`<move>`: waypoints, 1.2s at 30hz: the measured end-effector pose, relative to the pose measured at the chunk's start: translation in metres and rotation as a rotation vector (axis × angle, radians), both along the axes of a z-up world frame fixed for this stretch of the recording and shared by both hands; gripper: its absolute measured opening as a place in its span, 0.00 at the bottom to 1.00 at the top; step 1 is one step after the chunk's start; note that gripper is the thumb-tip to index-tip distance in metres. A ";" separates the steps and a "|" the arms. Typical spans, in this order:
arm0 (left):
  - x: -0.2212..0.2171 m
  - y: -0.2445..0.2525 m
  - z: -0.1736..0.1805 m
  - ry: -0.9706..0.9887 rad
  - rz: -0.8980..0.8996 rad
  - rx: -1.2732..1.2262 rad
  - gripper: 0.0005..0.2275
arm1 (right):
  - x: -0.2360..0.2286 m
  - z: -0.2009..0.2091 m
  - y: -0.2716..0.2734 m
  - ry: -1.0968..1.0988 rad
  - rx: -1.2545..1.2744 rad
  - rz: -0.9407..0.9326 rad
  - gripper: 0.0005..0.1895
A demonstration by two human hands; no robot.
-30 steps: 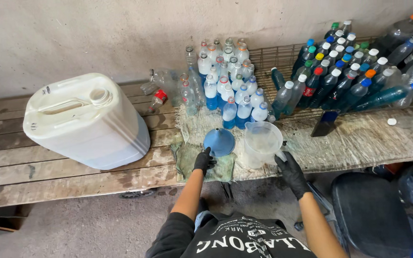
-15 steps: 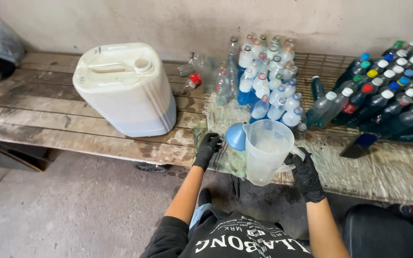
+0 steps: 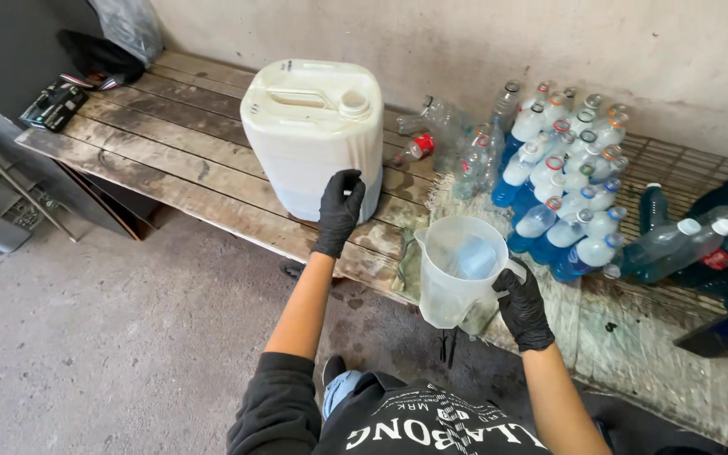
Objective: The person pours a blue liquid from a large white container into a measuring jug, then uses a funnel to transfer the liquid into multiple small plastic bottles. The person places each filled bottle into a wire rack and repeats the process for several bottles.
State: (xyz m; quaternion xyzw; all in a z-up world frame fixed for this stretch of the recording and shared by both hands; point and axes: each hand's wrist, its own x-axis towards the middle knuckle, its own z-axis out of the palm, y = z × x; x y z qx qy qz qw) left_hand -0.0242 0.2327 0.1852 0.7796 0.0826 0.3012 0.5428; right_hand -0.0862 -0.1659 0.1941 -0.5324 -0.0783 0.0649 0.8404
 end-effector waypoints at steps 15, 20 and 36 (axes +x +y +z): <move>0.131 0.162 0.068 -0.077 0.025 0.728 0.24 | 0.043 -0.096 0.125 0.034 0.141 -0.076 0.03; 0.195 0.181 0.053 0.246 -0.130 0.906 0.32 | 0.039 -0.113 0.159 0.044 0.155 -0.171 0.09; 0.183 0.171 0.065 0.162 -0.122 0.956 0.23 | -0.008 -0.062 0.218 0.015 -0.085 -0.376 0.11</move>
